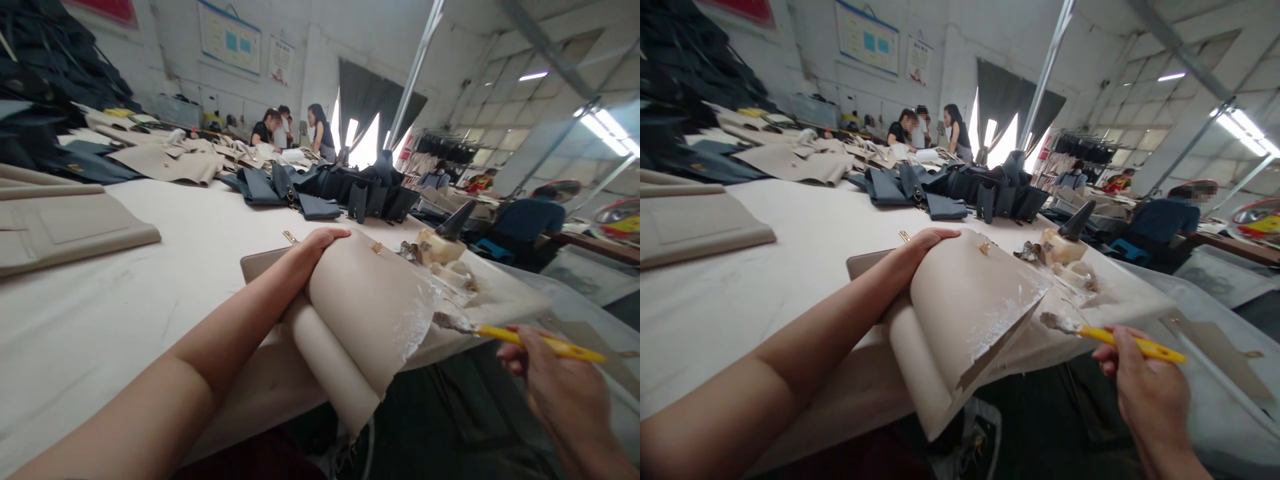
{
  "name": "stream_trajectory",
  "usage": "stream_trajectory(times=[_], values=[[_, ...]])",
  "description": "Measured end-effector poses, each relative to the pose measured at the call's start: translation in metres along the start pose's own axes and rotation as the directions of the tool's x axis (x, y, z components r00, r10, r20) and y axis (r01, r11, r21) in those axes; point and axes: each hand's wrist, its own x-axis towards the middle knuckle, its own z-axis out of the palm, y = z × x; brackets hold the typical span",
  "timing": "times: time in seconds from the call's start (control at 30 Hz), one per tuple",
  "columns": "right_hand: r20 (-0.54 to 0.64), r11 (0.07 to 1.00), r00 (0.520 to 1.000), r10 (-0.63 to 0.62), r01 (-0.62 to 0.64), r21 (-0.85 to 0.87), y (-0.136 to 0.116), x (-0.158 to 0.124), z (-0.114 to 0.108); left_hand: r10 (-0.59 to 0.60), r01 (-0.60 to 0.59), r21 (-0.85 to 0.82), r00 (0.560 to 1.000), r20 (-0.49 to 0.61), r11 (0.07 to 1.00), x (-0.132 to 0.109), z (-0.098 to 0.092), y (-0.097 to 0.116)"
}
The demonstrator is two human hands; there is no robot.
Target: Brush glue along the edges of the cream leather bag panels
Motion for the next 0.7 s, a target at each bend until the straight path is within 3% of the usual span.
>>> stream_trajectory(times=[0.13, 0.33, 0.7], values=[[0.056, 0.984, 0.995, -0.087, 0.094, -0.149, -0.009, -0.012, 0.018, -0.041, 0.041, 0.001, 0.999, -0.029, 0.999, 0.005, 0.001, -0.001], [0.070, 0.949, 0.984, -0.163, 0.176, -0.262, -0.012, -0.005, 0.042, -0.064, 0.064, 0.009, 0.998, -0.027, 0.998, -0.001, 0.002, -0.004], [0.174, 0.934, 0.977, -0.120, 0.171, -0.314, -0.007, 0.014, 0.054, -0.063, 0.064, -0.046, 0.998, 0.014, 0.997, 0.013, -0.003, -0.007]])
